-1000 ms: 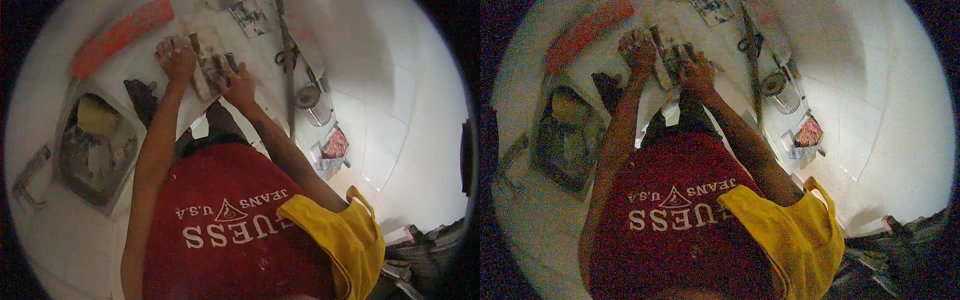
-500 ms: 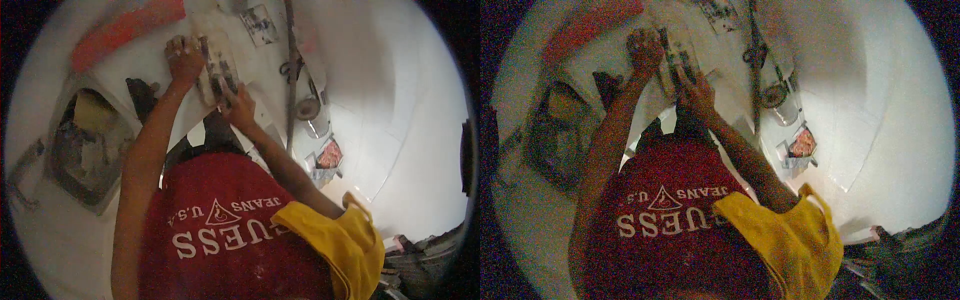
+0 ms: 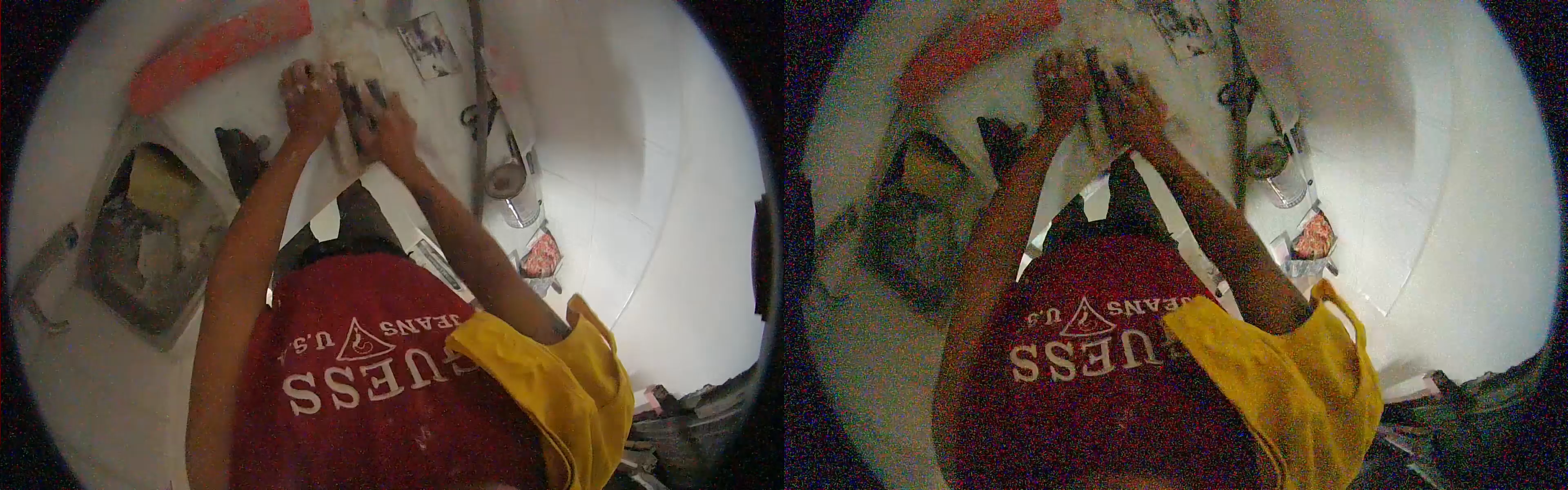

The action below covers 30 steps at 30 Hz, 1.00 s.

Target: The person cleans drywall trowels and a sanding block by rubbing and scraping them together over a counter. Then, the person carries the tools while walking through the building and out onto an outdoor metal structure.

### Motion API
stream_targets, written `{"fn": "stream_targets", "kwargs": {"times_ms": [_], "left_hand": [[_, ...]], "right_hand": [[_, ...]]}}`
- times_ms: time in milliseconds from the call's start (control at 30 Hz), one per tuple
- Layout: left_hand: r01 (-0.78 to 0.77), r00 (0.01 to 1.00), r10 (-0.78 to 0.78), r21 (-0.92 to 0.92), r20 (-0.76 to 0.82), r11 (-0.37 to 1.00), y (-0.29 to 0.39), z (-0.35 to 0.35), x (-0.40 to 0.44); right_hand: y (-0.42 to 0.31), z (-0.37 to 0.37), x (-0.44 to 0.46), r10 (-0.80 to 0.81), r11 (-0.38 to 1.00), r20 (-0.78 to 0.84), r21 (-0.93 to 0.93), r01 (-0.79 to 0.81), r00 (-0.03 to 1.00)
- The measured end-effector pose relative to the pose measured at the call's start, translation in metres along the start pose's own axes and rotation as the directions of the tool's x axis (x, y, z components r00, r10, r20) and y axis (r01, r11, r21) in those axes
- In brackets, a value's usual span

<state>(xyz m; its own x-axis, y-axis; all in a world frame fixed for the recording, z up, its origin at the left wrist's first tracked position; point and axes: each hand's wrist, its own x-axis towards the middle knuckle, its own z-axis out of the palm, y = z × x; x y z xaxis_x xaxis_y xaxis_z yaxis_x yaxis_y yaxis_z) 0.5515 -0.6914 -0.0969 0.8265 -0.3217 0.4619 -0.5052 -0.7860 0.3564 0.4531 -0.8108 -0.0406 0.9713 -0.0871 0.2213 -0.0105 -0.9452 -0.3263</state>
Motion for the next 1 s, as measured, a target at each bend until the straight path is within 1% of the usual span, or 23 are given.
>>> {"fn": "stream_targets", "kwargs": {"times_ms": [33,67,133,167,233,300,333,400,433,467,500,533,567,600,633,700,733,800,867,900,933,967,1000], "left_hand": [[-0.021,1.000,0.020,0.027,0.022,0.999,-0.004,0.004,-0.001],[-0.009,0.985,-0.001,0.056,0.174,0.998,-0.003,0.004,-0.004],[-0.055,0.967,0.019,0.136,0.254,0.989,0.008,-0.002,-0.017],[-0.106,0.983,0.072,0.204,0.169,0.973,0.008,-0.004,-0.014],[-0.111,0.994,0.103,0.232,0.046,0.966,-0.004,0.001,-0.007],[-0.027,1.000,0.028,0.116,-0.012,0.993,-0.010,0.028,-0.015],[-0.019,1.000,0.018,0.093,0.009,0.995,-0.006,0.032,-0.012],[-0.011,0.999,0.007,0.070,0.053,0.998,-0.004,0.021,-0.012],[0.007,0.996,-0.009,0.017,0.094,1.000,0.003,0.006,-0.014],[0.035,0.992,-0.031,-0.030,0.125,0.999,0.008,-0.006,-0.012],[0.060,0.990,-0.049,-0.076,0.136,0.995,0.010,-0.010,-0.001],[-0.009,0.995,0.012,-0.028,0.102,1.000,0.006,-0.005,0.003],[-0.086,0.993,0.085,0.012,0.084,0.996,0.000,0.006,-0.006],[-0.169,0.984,0.165,0.052,0.066,0.984,-0.003,0.014,-0.014],[-0.168,0.983,0.163,0.055,0.083,0.984,-0.007,0.017,-0.016],[-0.178,0.978,0.169,0.073,0.120,0.981,-0.011,0.015,-0.011],[-0.171,0.985,0.169,0.057,0.041,0.984,-0.010,0.007,-0.006],[-0.149,0.984,0.149,0.014,-0.095,0.989,-0.007,-0.012,-0.006],[-0.254,0.965,0.257,0.065,-0.054,0.965,-0.011,-0.003,0.000],[-0.304,0.951,0.307,0.092,-0.022,0.948,-0.015,0.005,-0.002],[-0.184,0.977,0.210,-0.375,0.029,0.908,-0.013,0.029,-0.011],[-0.004,0.982,0.143,-0.747,0.123,0.665,-0.002,0.062,-0.017],[0.101,0.972,0.138,-0.869,0.190,0.484,0.019,0.068,-0.012]], "right_hand": [[0.010,0.012,0.030,0.001,1.000,0.000,-0.024,-0.001,1.000],[0.015,0.018,0.051,0.009,0.999,0.003,-0.054,-0.009,1.000],[-0.003,0.005,0.073,0.175,0.980,0.054,-0.104,-0.169,0.983],[-0.007,0.003,0.081,0.250,0.963,0.066,-0.120,-0.241,0.966],[0.016,0.009,0.029,0.006,0.983,-0.010,-0.183,-0.007,1.000],[0.005,-0.015,-0.053,-0.004,0.988,-0.011,-0.152,0.002,1.000],[0.003,-0.024,-0.073,0.183,0.983,0.114,-0.047,-0.179,0.976],[0.012,-0.018,-0.052,0.152,0.988,0.120,-0.017,-0.151,0.981],[0.015,-0.017,-0.047,0.161,0.987,0.125,0.000,-0.162,0.979],[0.024,-0.002,-0.017,0.025,0.989,0.029,-0.148,-0.020,0.999],[0.027,0.011,0.025,0.036,0.996,-0.013,-0.082,-0.037,0.999],[0.026,0.017,0.059,0.056,0.998,-0.050,-0.019,-0.058,0.997],[0.026,0.020,0.080,0.130,0.991,0.126,-0.052,-0.124,0.984],[0.025,0.019,0.100,0.208,0.978,0.289,-0.093,-0.189,0.934],[0.021,0.010,0.115,0.279,0.960,0.428,-0.141,-0.242,0.860],[0.029,0.004,0.083,0.189,0.982,0.200,-0.042,-0.184,0.961],[0.030,0.004,0.060,0.141,0.990,0.081,0.001,-0.141,0.987],[0.036,-0.016,0.009,0.220,0.975,-0.147,0.066,-0.212,0.964],[0.055,-0.050,-0.031,0.453,0.891,0.020,-0.025,-0.453,0.891],[0.080,-0.046,-0.052,0.458,0.883,-0.044,-0.091,-0.461,0.888],[0.099,-0.038,-0.071,0.463,0.866,-0.101,-0.160,-0.474,0.880],[0.103,-0.043,-0.078,0.480,0.866,-0.082,-0.119,-0.486,0.874],[0.102,-0.051,-0.081,0.490,0.866,-0.066,-0.075,-0.494,0.869]]}}
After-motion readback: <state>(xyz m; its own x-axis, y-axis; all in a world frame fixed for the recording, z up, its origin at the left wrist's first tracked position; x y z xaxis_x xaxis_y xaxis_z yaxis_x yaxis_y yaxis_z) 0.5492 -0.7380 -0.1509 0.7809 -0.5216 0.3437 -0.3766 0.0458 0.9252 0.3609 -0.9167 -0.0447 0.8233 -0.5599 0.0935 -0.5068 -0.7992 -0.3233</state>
